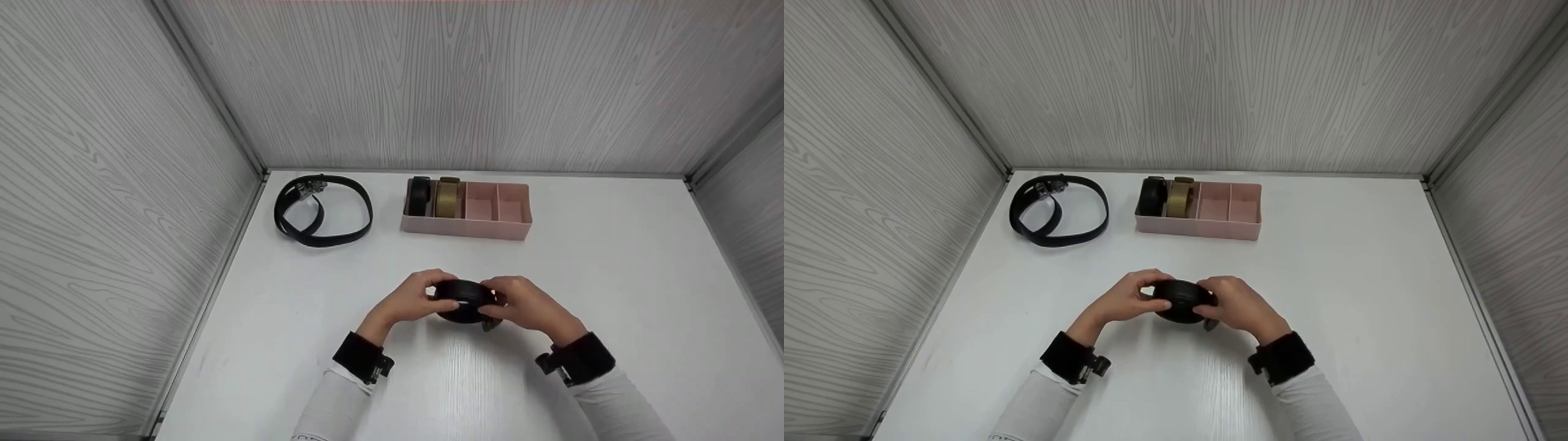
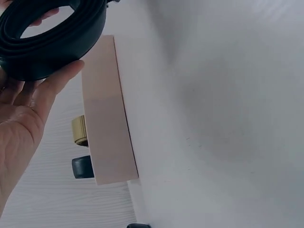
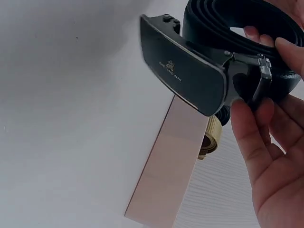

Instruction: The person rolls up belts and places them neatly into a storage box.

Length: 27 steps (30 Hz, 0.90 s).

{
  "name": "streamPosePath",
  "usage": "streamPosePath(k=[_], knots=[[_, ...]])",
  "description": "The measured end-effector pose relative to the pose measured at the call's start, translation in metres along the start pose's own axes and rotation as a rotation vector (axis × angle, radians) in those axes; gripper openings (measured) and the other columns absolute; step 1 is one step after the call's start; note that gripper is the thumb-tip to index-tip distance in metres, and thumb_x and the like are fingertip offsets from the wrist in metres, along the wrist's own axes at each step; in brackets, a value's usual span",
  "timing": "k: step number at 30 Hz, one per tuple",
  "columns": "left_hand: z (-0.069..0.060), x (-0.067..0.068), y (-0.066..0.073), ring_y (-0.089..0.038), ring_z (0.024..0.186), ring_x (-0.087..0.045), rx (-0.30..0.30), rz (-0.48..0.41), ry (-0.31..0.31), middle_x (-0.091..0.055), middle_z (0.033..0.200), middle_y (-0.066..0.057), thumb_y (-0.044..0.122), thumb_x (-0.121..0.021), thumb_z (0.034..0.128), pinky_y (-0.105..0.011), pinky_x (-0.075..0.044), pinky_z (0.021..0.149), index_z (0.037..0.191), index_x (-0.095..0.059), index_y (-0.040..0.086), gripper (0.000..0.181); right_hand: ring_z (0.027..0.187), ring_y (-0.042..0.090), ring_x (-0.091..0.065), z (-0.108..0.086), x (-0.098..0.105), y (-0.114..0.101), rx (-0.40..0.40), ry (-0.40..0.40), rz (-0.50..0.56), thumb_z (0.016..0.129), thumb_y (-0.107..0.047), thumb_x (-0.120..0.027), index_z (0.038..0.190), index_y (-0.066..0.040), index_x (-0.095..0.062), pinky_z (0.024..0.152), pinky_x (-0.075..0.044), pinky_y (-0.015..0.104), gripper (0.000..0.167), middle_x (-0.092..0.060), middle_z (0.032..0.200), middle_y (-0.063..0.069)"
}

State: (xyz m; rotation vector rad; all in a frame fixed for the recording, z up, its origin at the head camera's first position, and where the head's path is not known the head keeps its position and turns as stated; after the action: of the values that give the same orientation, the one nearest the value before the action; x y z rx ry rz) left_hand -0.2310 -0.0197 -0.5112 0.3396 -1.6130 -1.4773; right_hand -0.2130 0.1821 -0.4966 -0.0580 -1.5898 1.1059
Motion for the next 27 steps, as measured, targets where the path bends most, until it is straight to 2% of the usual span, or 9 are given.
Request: streamPosePath(k=[4,8,11,13,18,21,24,27], knots=[[0.000,0.004,0.003,-0.009,0.095,-0.062,0.007,0.018,-0.017,-0.068,0.106,0.005,0.020,-0.075,0.0868,-0.028,-0.052,0.081,0.119,-0.069,0.009,0.034,0.067,0.010,-0.057,-0.001,-0.001,0.005,-0.048,-0.034,0.153,0.088,-0.021,-0.075,0.111,-0.010,-0.069,0.056,-0.048,0.026,0.027,-0.063,0.082,-0.006],[-0.001,0.008,0.004,-0.013,0.094,-0.066,0.010,-0.044,-0.015,-0.069,0.106,-0.001,0.014,-0.076,0.0864,-0.031,-0.054,0.082,0.117,-0.070,0.007,0.032,0.075,0.013,-0.061,-0.001,0.002,0.005,-0.043,-0.019,0.220,0.086,-0.026,-0.077,0.124,-0.008,-0.066,0.063,-0.051,0.027,0.044,-0.067,0.088,-0.004],[-0.002,0.010,0.004,-0.017,0.095,-0.068,0.022,-0.111,0.017,-0.069,0.110,-0.005,0.012,-0.077,0.0846,-0.033,-0.055,0.081,0.119,-0.070,0.005,0.036,0.081,0.014,-0.060,-0.001,0.008,0.001,-0.011,0.012,0.211,0.084,-0.028,-0.078,0.128,-0.009,-0.064,0.066,-0.052,0.029,0.050,-0.066,0.091,-0.004],[-0.002,0.012,0.004,-0.020,0.096,-0.068,0.022,-0.143,0.041,-0.068,0.113,-0.008,0.011,-0.077,0.0841,-0.034,-0.055,0.081,0.120,-0.069,0.004,0.038,0.085,0.015,-0.060,-0.001,0.013,-0.003,0.013,0.033,0.177,0.085,-0.030,-0.078,0.128,-0.011,-0.065,0.068,-0.052,0.030,0.049,-0.065,0.094,-0.006],[-0.001,0.015,0.008,-0.024,0.101,-0.066,-0.014,-0.168,0.100,-0.067,0.116,-0.013,0.005,-0.077,0.0831,-0.036,-0.054,0.084,0.119,-0.067,-0.001,0.038,0.089,0.016,-0.059,-0.001,0.022,-0.014,0.009,0.049,0.030,0.087,-0.036,-0.074,0.131,-0.016,-0.064,0.067,-0.051,0.031,0.049,-0.065,0.102,-0.005],[-0.001,0.016,0.010,-0.025,0.101,-0.066,-0.013,-0.183,0.118,-0.067,0.115,-0.014,0.001,-0.076,0.0831,-0.039,-0.053,0.085,0.118,-0.067,-0.003,0.036,0.090,0.013,-0.063,-0.001,0.024,-0.020,0.002,0.032,-0.005,0.089,-0.034,-0.072,0.139,-0.017,-0.057,0.069,-0.051,0.030,0.055,-0.067,0.111,-0.002],[-0.001,0.017,0.009,-0.023,0.099,-0.067,0.020,-0.218,0.118,-0.067,0.116,-0.014,0.000,-0.074,0.0835,-0.038,-0.054,0.083,0.119,-0.066,-0.005,0.037,0.093,0.011,-0.067,-0.001,0.025,-0.025,0.044,0.037,0.039,0.089,-0.025,-0.073,0.144,-0.017,-0.052,0.072,-0.054,0.030,0.059,-0.066,0.121,0.003],[-0.001,0.017,0.005,-0.023,0.096,-0.069,0.044,-0.278,0.113,-0.067,0.117,-0.012,-0.001,-0.073,0.0842,-0.033,-0.055,0.078,0.122,-0.064,-0.005,0.039,0.095,0.015,-0.067,-0.001,0.025,-0.028,0.092,0.072,0.105,0.087,-0.018,-0.075,0.141,-0.017,-0.055,0.072,-0.056,0.028,0.057,-0.067,0.120,0.004]])
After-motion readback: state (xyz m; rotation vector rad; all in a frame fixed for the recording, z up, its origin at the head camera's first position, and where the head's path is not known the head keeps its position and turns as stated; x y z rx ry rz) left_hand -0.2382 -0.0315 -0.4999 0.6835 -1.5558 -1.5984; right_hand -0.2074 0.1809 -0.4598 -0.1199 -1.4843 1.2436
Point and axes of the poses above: each hand's wrist, its own z-axis towards the middle knuckle, its own x-axis out of the back of the hand, y = z × x, the point moved 5 cm from there along z, towards the middle knuckle
